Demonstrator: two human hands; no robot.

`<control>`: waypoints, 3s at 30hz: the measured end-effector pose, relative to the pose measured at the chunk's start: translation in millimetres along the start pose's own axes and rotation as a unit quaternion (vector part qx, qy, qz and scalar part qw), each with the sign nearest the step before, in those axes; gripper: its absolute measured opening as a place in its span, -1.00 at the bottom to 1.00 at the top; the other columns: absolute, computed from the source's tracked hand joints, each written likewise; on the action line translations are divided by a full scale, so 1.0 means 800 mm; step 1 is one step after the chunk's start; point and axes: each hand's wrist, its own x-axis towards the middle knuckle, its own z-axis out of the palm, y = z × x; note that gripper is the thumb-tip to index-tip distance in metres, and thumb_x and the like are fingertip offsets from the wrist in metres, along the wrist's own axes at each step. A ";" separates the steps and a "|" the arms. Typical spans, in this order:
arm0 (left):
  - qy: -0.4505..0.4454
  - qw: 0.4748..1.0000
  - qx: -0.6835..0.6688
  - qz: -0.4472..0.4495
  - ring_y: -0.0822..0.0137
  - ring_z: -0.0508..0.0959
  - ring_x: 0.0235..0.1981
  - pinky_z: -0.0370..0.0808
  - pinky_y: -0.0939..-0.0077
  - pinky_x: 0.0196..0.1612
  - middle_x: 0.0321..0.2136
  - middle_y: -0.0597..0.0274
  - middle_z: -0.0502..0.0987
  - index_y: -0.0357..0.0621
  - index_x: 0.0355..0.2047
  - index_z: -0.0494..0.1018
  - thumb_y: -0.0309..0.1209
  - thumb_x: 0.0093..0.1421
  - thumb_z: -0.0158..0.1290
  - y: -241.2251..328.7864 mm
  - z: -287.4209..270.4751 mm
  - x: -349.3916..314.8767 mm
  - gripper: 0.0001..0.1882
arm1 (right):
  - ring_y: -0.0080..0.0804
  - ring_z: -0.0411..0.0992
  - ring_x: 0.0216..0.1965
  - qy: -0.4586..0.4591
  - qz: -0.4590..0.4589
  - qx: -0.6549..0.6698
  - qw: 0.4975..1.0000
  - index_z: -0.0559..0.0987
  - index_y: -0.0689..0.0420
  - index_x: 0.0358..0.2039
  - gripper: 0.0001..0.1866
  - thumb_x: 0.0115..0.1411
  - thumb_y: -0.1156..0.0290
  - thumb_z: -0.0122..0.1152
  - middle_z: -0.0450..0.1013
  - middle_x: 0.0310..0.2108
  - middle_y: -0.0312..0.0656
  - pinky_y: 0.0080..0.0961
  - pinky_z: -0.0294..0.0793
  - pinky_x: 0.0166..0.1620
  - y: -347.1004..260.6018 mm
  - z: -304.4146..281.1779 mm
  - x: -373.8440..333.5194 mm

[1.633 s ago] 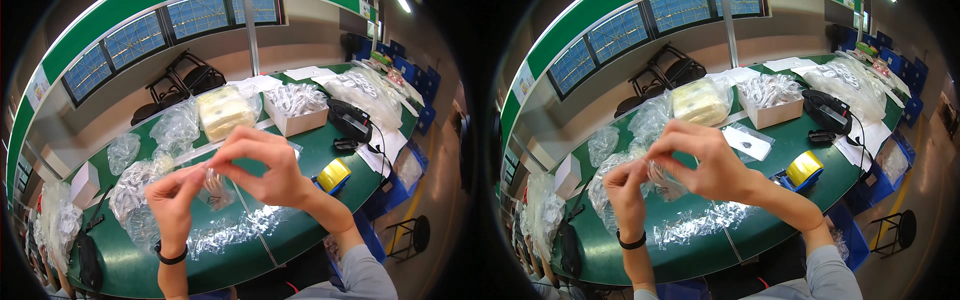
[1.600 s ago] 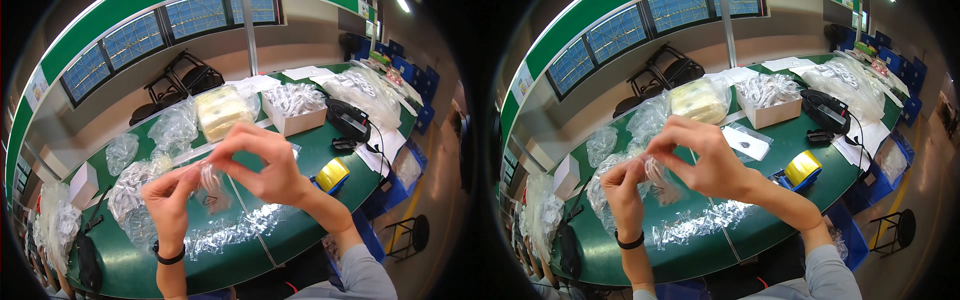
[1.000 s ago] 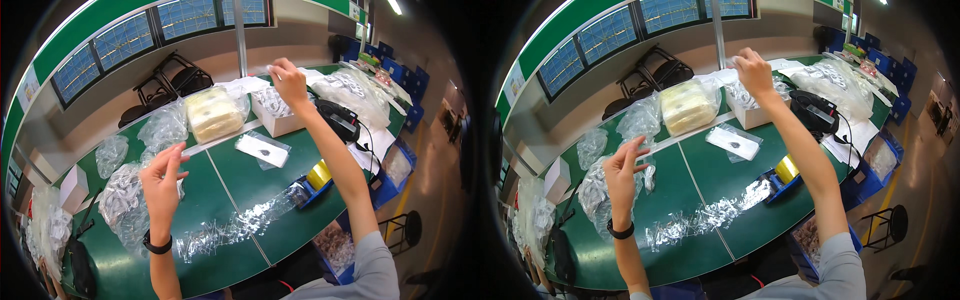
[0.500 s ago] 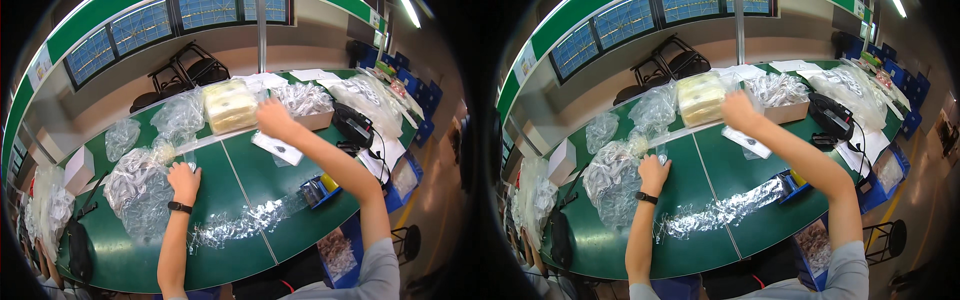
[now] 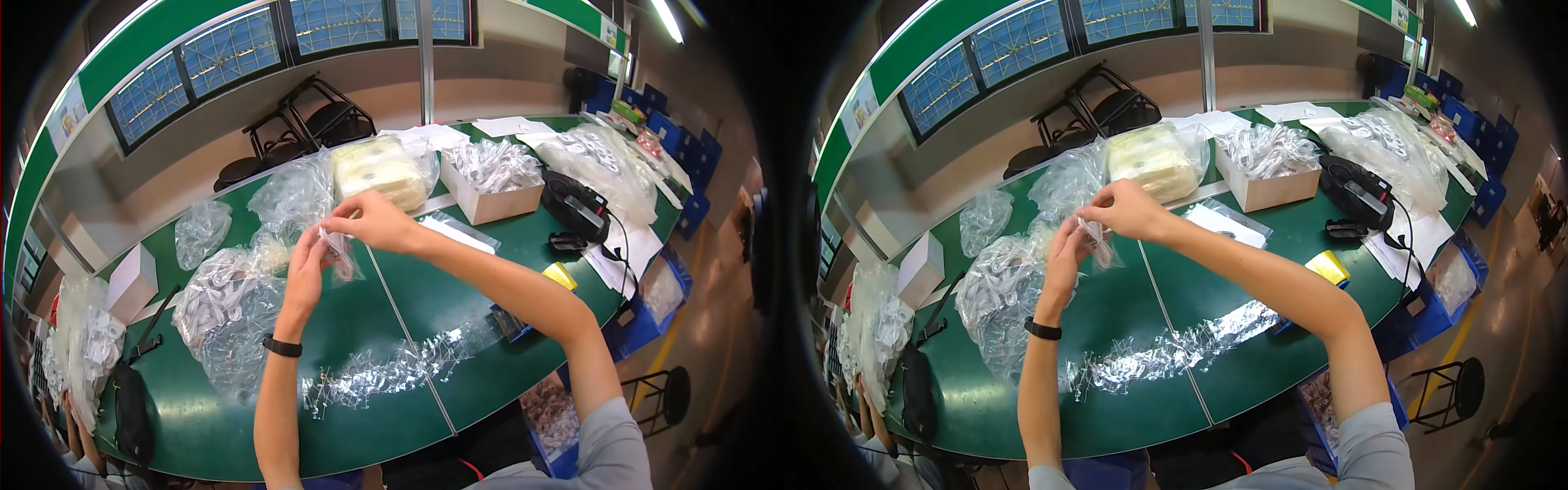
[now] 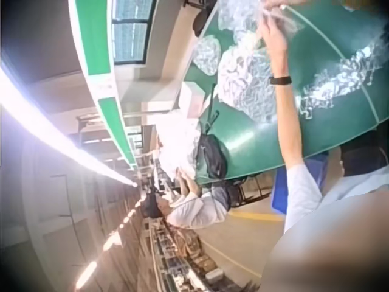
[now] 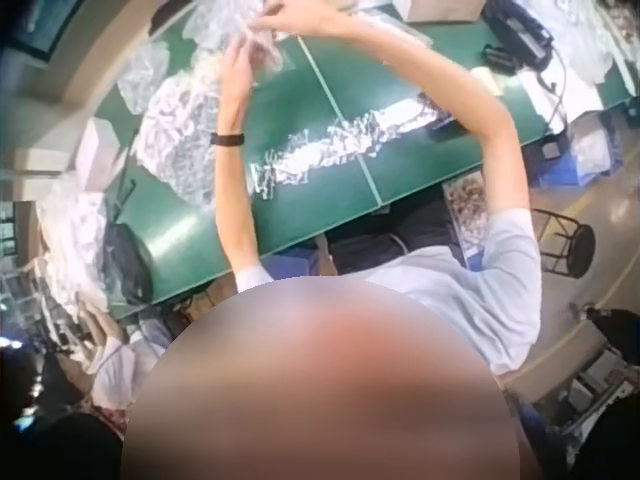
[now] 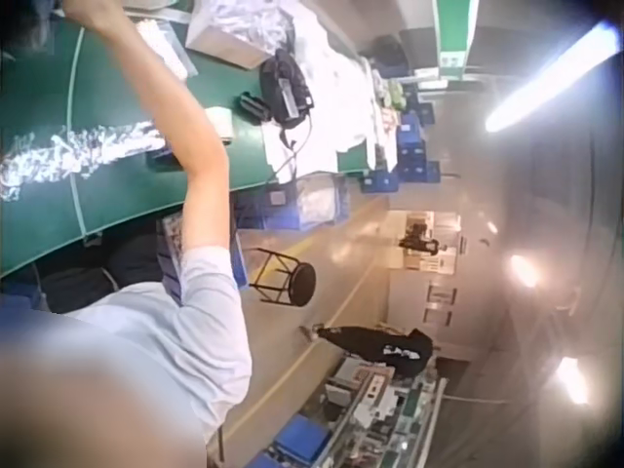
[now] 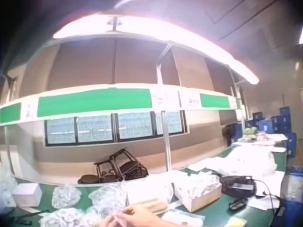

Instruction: Packing small electronic cables into individual plastic bags at a workstation.

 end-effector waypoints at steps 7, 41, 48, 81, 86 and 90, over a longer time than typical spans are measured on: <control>-0.005 1.000 -0.030 -0.006 0.35 0.61 -0.17 0.53 0.52 -0.06 -0.19 0.14 0.60 -0.32 0.12 0.36 -0.31 0.44 -0.19 0.045 0.019 -0.011 -0.62 | -0.61 0.49 -0.36 0.029 -0.002 0.150 0.988 0.61 0.29 -0.31 -0.83 0.16 0.43 0.30 0.56 -0.42 -0.23 -0.64 0.47 -0.27 -0.011 0.006 -0.009; 0.019 0.996 0.074 0.051 0.39 0.66 -0.27 0.58 0.60 -0.20 -0.30 0.10 0.65 -0.41 -0.14 0.56 -0.51 0.27 0.10 0.060 0.041 -0.032 -0.79 | -0.34 0.44 -0.33 0.131 -0.313 -0.218 0.915 0.57 0.21 -0.46 -0.91 0.14 0.47 0.26 0.46 -0.39 -0.23 -0.46 0.43 -0.27 -0.026 -0.012 -0.049; 0.013 0.991 0.103 0.082 0.43 0.65 -0.33 0.55 0.63 -0.21 -0.34 0.10 0.66 -0.42 -0.18 0.57 -0.52 0.25 0.11 0.080 0.053 -0.038 -0.80 | -0.63 0.44 -0.39 0.286 -0.019 0.174 0.942 0.65 0.21 -0.27 -0.79 0.30 0.35 0.15 0.53 -0.44 -0.31 -0.66 0.42 -0.29 0.014 -0.061 -0.073; 0.032 0.989 0.116 0.089 0.31 0.67 -0.26 0.60 0.54 -0.15 -0.31 0.02 0.65 -0.43 -0.16 0.56 -0.52 0.26 0.09 0.090 0.046 -0.041 -0.79 | 0.08 0.12 0.32 -0.109 -0.019 -0.476 0.872 0.25 0.28 0.27 -0.09 0.15 -0.20 0.14 0.10 0.33 0.17 0.09 -0.03 0.34 0.013 0.027 -0.364; 0.034 0.988 0.117 0.095 0.31 0.67 -0.25 0.60 0.54 -0.15 -0.32 0.03 0.65 -0.43 -0.17 0.57 -0.52 0.26 0.09 0.089 0.046 -0.040 -0.79 | 0.09 0.06 0.35 -0.129 -0.020 -0.466 0.875 0.22 0.20 0.31 -0.08 0.14 -0.22 0.13 0.03 0.36 0.15 0.16 -0.06 0.33 0.015 0.022 -0.364; 0.036 0.987 0.124 0.093 0.30 0.67 -0.24 0.60 0.54 -0.15 -0.31 0.04 0.65 -0.42 -0.17 0.57 -0.52 0.26 0.09 0.091 0.045 -0.040 -0.80 | 0.10 -0.02 0.40 -0.134 -0.031 -0.438 0.888 0.23 0.14 0.32 -0.11 0.14 -0.20 0.16 -0.01 0.39 0.12 0.22 -0.09 0.32 0.017 0.016 -0.367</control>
